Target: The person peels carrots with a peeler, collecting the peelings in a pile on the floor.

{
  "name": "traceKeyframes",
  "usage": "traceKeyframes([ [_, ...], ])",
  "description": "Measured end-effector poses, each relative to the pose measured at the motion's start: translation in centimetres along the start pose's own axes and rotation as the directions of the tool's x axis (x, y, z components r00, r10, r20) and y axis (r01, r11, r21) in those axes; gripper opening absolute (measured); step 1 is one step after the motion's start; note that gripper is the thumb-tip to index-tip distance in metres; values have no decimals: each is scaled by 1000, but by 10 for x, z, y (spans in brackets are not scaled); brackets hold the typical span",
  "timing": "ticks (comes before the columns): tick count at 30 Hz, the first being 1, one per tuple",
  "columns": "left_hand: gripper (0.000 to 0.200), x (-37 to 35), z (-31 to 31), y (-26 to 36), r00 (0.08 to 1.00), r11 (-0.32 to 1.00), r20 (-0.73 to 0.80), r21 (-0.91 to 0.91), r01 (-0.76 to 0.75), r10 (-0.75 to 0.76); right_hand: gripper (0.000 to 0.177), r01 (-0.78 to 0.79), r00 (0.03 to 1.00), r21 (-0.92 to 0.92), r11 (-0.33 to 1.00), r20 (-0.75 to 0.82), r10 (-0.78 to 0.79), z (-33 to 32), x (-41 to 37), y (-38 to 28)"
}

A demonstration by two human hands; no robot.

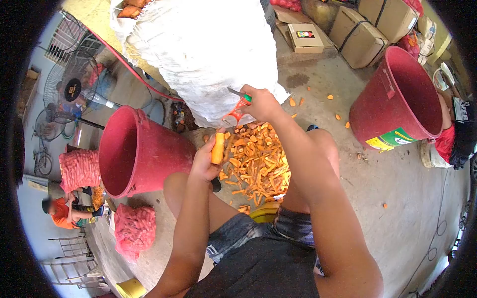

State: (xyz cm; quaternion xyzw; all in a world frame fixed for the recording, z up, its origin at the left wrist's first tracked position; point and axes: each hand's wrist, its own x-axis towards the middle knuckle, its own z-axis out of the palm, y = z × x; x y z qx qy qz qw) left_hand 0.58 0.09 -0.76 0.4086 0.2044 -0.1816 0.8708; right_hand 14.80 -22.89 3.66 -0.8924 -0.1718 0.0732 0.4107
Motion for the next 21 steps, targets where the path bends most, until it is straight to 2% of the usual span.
traceKeyframes([
  [1, 34, 2, -4, 1, 1000, 1000, -2, 1, -2, 2, 57, 11, 1000, 15, 1000, -18, -11, 1, 1, 1],
  [3, 35, 10, -15, 0, 985, 999, -172, -11, 31, -32, 58, 56, 998, 74, 996, 26, -58, 11, -7, -2],
  [4, 35, 10, -17, 0, 984, 999, -174, -16, 30, -32, 59, 127, 985, 91, 988, 109, -137, 17, -16, -8],
  [5, 37, 11, -20, 0, 999, 998, -39, -57, 26, -28, 59, 196, 958, 116, 974, 189, -215, 23, -23, -14],
  [6, 39, 12, -21, 2, 995, 995, 99, -94, 28, -18, 59, 196, 958, 117, 974, 189, -216, 27, -28, -19],
  [7, 39, 9, -6, 4, 995, 995, 99, -91, 28, -18, 60, 212, 942, 121, 970, 240, -236, 30, -31, -24],
  [9, 45, 2, 26, 0, 987, 995, -161, -101, -15, -2, 60, 222, 925, 126, 967, 287, -249, 29, -35, -26],
  [12, 42, -4, 36, 4, 991, 995, -135, -95, -20, 7, 60, 262, 920, 85, 961, 278, -276, 24, -28, -24],
  [13, 42, 1, 20, 1, 991, 995, -134, -94, -20, 7, 60, 257, 934, 70, 964, 240, -266, 25, -26, -20],
  [15, 42, 13, -22, -5, 998, 997, -36, 37, 61, -59, 61, 250, 946, 53, 967, 198, -256, 20, -16, -5],
  [16, 42, 4, -13, -2, 998, 997, -36, 38, 61, -59, 60, 169, 980, -13, 986, 111, -166, 12, -5, 5],
  [17, 41, -6, -6, 2, 998, 997, 31, 55, 49, -51, 59, 82, 997, -70, 994, 17, -81, 9, 3, 12],
  [18, 40, -13, 0, 4, 994, 997, 98, 70, 38, -45, 59, 84, 996, -67, 994, 16, -83, 7, 3, 12],
  [19, 40, -11, -1, 3, 994, 997, 97, 73, 38, -45, 59, 38, 999, -9, 999, 27, -38, 4, 2, 11],
  [21, 37, -1, -3, 0, 988, 998, -157, 58, -4, 13, 59, -2, 999, 40, 999, 43, 1, 4, 1, 6],
])
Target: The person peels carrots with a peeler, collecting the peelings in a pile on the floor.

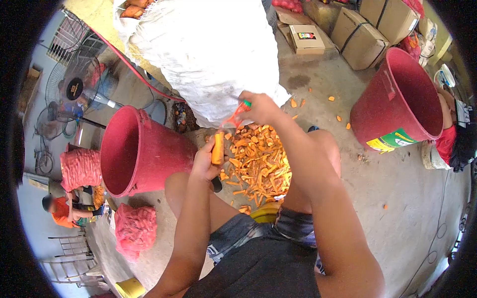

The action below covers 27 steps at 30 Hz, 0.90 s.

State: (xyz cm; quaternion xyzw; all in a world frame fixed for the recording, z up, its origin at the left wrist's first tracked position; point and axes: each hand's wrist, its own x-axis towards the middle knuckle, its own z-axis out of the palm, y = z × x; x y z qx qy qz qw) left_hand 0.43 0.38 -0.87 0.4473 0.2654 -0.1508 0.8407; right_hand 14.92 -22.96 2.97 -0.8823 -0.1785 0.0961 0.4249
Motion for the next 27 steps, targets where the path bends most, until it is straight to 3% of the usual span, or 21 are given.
traceKeyframes([
  [1, 37, 11, -10, -3, 1000, 1000, 0, -7, -4, 4, 61, 69, 995, 39, 997, 63, -71, 7, -7, -6],
  [3, 38, 25, -29, -6, 988, 983, 151, -180, 43, -16, 63, 131, 982, 85, 988, 127, -141, 23, -23, -18],
  [4, 38, 15, -10, 0, 988, 983, 151, -180, 43, -16, 61, 222, 957, 57, 973, 181, -229, 30, -30, -24],
  [5, 36, 4, 12, 4, 998, 982, 47, -185, 49, -41, 60, 311, 922, 35, 950, 233, -310, 33, -33, -27],
  [6, 34, -4, 26, 6, 996, 980, -57, -190, 56, -68, 60, 308, 923, 36, 951, 230, -308, 29, -34, -30],
  [7, 34, -1, 22, 3, 996, 980, -57, -188, 60, -72, 60, 290, 930, -1, 957, 237, -282, 22, -34, -34],
  [9, 40, 9, 5, -5, 999, 998, 47, -62, 19, -16, 60, 273, 936, -39, 961, 243, -255, 16, -27, -30],
  [10, 40, 11, -6, -6, 999, 998, 48, -61, 19, -16, 59, 235, 963, -60, 970, 151, -224, 13, -19, -19],
  [12, 40, 10, -19, -1, 967, 996, 239, 14, 85, -86, 59, 195, 980, -77, 978, 54, -192, 8, -9, -5],
  [14, 41, 7, -12, -5, 977, 999, 207, -14, 45, -41, 53, 42, 999, -103, 994, -4, -42, 6, -4, 1],
  [15, 42, 3, -8, -5, 985, 999, 173, -41, 4, 3, 52, -67, 995, 15, 998, 73, 66, 4, -6, -5],
  [16, 42, 1, -5, -1, 985, 999, 172, -44, 1, 6, 52, -64, 995, 14, 998, 75, 63, 8, -8, -9],
  [18, 44, -1, 3, 5, 1000, 996, 29, -89, 0, 2, 54, 180, 973, 101, 979, 125, -192, 20, -22, -18],
  [19, 44, -4, 12, 7, 1000, 995, 24, -95, -5, 7, 53, 233, 941, 68, 970, 236, -242, 19, -31, -31],
  [22, 39, -2, 18, 6, 994, 977, -76, -208, 56, -73, 53, 302, 923, -46, 952, 262, -280, 25, -38, -36],
  [24, 41, 5, -4, 2, 977, 997, 203, -28, 72, -64, 52, 308, 928, -110, 945, 253, -273, 18, -31, -30],
  [27, 39, 5, -7, 0, 973, 996, 219, -34, 87, -77, 49, 184, 980, -135, 974, 102, -171, 7, -18, -14],
])
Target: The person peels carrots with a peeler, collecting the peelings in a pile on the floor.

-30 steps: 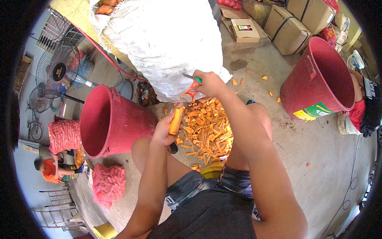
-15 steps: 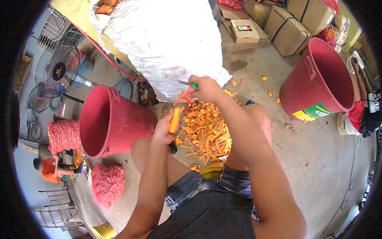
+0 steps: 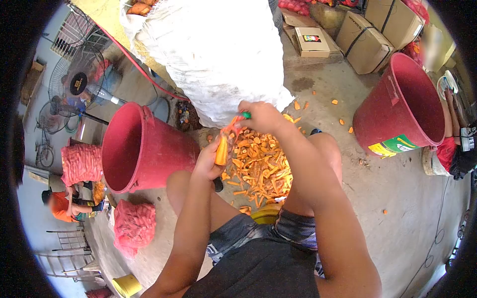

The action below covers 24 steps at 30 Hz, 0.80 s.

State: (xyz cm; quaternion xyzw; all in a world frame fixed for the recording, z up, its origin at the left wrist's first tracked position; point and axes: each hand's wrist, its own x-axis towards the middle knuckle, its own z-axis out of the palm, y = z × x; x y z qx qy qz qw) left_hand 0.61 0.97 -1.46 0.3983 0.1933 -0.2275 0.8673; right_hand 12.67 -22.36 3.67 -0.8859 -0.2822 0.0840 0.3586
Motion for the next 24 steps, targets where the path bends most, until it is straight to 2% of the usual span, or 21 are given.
traceKeyframes([
  [1, 39, -5, 4, 1, 1000, 1000, -1, 2, -1, 1, 49, 1, 1000, 1, 1000, -2, -1, -2, 3, 4],
  [3, 39, -15, 13, 2, 999, 1000, 34, 0, -3, 3, 49, -197, 980, 146, 970, 56, 191, -5, 8, 9],
  [4, 39, -12, 10, 1, 999, 1000, 33, 0, -5, 5, 47, -41, 997, 120, 992, -67, 49, 2, 5, 7],
  [5, 39, -7, 7, 1, 998, 998, -53, -40, -43, 40, 47, -38, 997, 118, 992, -63, 46, 8, 0, 5],
  [6, 38, -3, 5, 0, 988, 993, -139, -79, -84, 72, 44, 58, 998, 106, 993, 7, -59, 9, -8, -12],
  [7, 38, -2, 12, 2, 987, 993, -140, -83, -86, 74, 41, 153, 984, 103, 983, 77, -161, 8, -14, -24],
  [9, 39, 2, 23, 2, 976, 977, -216, -210, -41, -5, 41, 190, 976, 98, 977, 90, -199, 6, -20, -33],
  [10, 39, 2, 14, 0, 976, 977, -218, -209, -40, -7, 41, 224, 967, 95, 970, 102, -234, 7, -22, -34],
  [11, 41, 1, 0, -2, 994, 990, -107, -138, -13, -2, 41, 221, 968, 97, 970, 101, -230, 9, -18, -23],
  [12, 43, 1, -8, -3, 1000, 998, 10, -63, 4, -4, 41, 156, 987, 83, 984, 26, -158, 10, -6, -2],
  [13, 43, -3, 0, -1, 1000, 998, 13, -61, 5, -5, 42, 90, 995, 75, 993, -49, -87, 3, 1, 6],
  [14, 43, -8, 7, 1, 1000, 1000, -9, 2, -3, 3, 41, -29, 997, -36, 999, -66, 27, -1, 5, 13],
  [15, 43, -12, 11, 3, 999, 998, -31, 64, -12, 14, 41, -27, 997, -37, 999, -69, 24, -1, 5, 16],
  [17, 40, -16, 12, 8, 999, 1000, -41, 13, -8, 9, 40, -142, 990, -93, 985, -19, 141, 0, 8, 20],
  [19, 37, -18, 16, 10, 999, 999, -54, -48, -4, 1, 36, -145, 987, -133, 980, 45, 152, 9, 3, 13],
  [21, 26, -17, 25, 7, 984, 991, -135, 88, -103, 114, 35, -28, 984, -254, 967, 162, 71, 35, -1, 16],
  [22, 26, -14, 23, 3, 985, 991, -135, 89, -100, 112, 38, -35, 967, -257, 966, 237, 98, 32, -7, -2],
  [24, 30, -8, 20, -2, 979, 968, -84, 187, -167, 185, 38, -34, 967, -253, 967, 237, 96, 32, -15, -29],
])
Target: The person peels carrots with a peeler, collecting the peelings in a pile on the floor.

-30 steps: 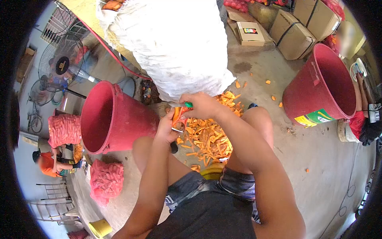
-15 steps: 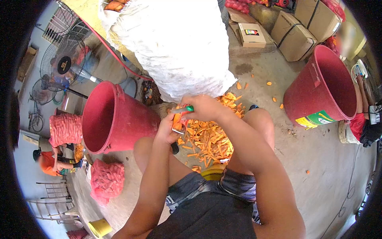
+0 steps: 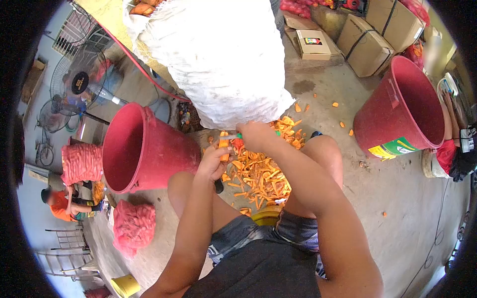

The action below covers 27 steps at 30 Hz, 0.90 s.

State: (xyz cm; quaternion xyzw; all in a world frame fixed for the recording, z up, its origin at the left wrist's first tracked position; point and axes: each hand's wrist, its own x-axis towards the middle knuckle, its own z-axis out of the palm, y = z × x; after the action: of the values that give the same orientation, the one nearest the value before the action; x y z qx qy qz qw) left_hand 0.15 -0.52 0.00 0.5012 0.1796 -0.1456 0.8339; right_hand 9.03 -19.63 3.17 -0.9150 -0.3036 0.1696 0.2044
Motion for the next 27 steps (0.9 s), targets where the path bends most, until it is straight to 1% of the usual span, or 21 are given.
traceKeyframes([
  [3, 36, 2, 2, 2, 999, 999, -5, 10, 43, -43, 39, 12, 1000, 3, 1000, -2, -12, 10, -3, -16],
  [4, 36, 3, 0, 1, 999, 999, -5, 9, 42, -42, 40, 18, 1000, 42, 999, -22, -17, 15, -3, -18],
  [5, 33, 4, -2, -1, 998, 999, 44, -17, 41, -40, 42, 24, 999, 80, 996, -41, -21, 18, -3, -18],
  [6, 30, 3, -1, 0, 995, 998, 92, -45, 42, -38, 42, 24, 999, 80, 997, -39, -21, 18, -1, -16],
  [7, 30, 1, -1, 1, 995, 998, 91, -47, 43, -39, 40, 8, 999, 9, 1000, -54, -8, 17, 2, -13],
  [8, 32, -1, -1, 2, 991, 997, 122, -49, 53, -47, 39, -10, 998, -62, 998, -70, 5, 16, 5, -10],
  [9, 35, -5, 3, 6, 987, 997, 153, -52, 61, -53, 39, -11, 998, -62, 998, -69, 6, 22, 12, 4],
  [10, 35, -17, 5, 5, 988, 996, 145, -56, 70, -61, 34, -29, 1000, -88, 996, 8, 30, 39, 17, 22],
  [11, 37, -22, 9, 8, 980, 996, 187, -54, 77, -66, 30, -46, 996, -121, 992, 69, 54, 45, 23, 35],
  [12, 40, -25, 9, 11, 971, 995, 228, -50, 83, -70, 30, -45, 997, -120, 992, 64, 53, 39, 23, 36],
  [13, 40, -24, 5, 11, 972, 995, 223, -49, 84, -71, 28, -66, 994, -123, 990, 79, 77, 35, 23, 36],
  [15, 32, -16, 0, 8, 997, 996, 33, 67, 62, -64, 27, -79, 991, -145, 986, 100, 94, 30, 22, 28],
  [17, 33, -13, 1, 6, 998, 998, 24, 35, 51, -52, 28, 10, 994, -37, 999, -107, -14, 35, 15, 4],
  [19, 34, -4, 0, 10, 999, 999, 27, 17, 35, -35, 28, 6, 991, -39, 999, -130, -11, 32, 7, -16],
  [21, 42, -3, -2, 8, 990, 996, 116, 40, 79, -83, 27, -8, 990, -32, 999, -141, 3, 29, 4, -15],
  [22, 42, -6, -2, 7, 989, 996, 119, 41, 84, -89, 27, -39, 993, -75, 996, -112, 30, 27, 7, -5],
  [23, 41, -10, -3, 8, 979, 994, 173, 41, 101, -107, 27, -68, 994, -120, 990, -88, 57, 23, 11, 5],
  [24, 40, -12, -3, 10, 966, 993, 227, 44, 113, -120, 27, -72, 994, -118, 990, -96, 60, 19, 16, 19],
  [25, 40, -11, -1, 12, 966, 993, 229, 52, 110, -119, 28, -113, 993, -95, 989, 24, 116, 14, 19, 30],
  [26, 40, -12, 0, 12, 981, 994, 179, 88, 61, -76, 30, -152, 975, -77, 985, 152, 162, 15, 23, 36],
  [27, 40, -14, 0, 12, 991, 993, 128, 121, 14, -30, 30, -146, 975, -77, 986, 154, 157, 16, 24, 32],
])
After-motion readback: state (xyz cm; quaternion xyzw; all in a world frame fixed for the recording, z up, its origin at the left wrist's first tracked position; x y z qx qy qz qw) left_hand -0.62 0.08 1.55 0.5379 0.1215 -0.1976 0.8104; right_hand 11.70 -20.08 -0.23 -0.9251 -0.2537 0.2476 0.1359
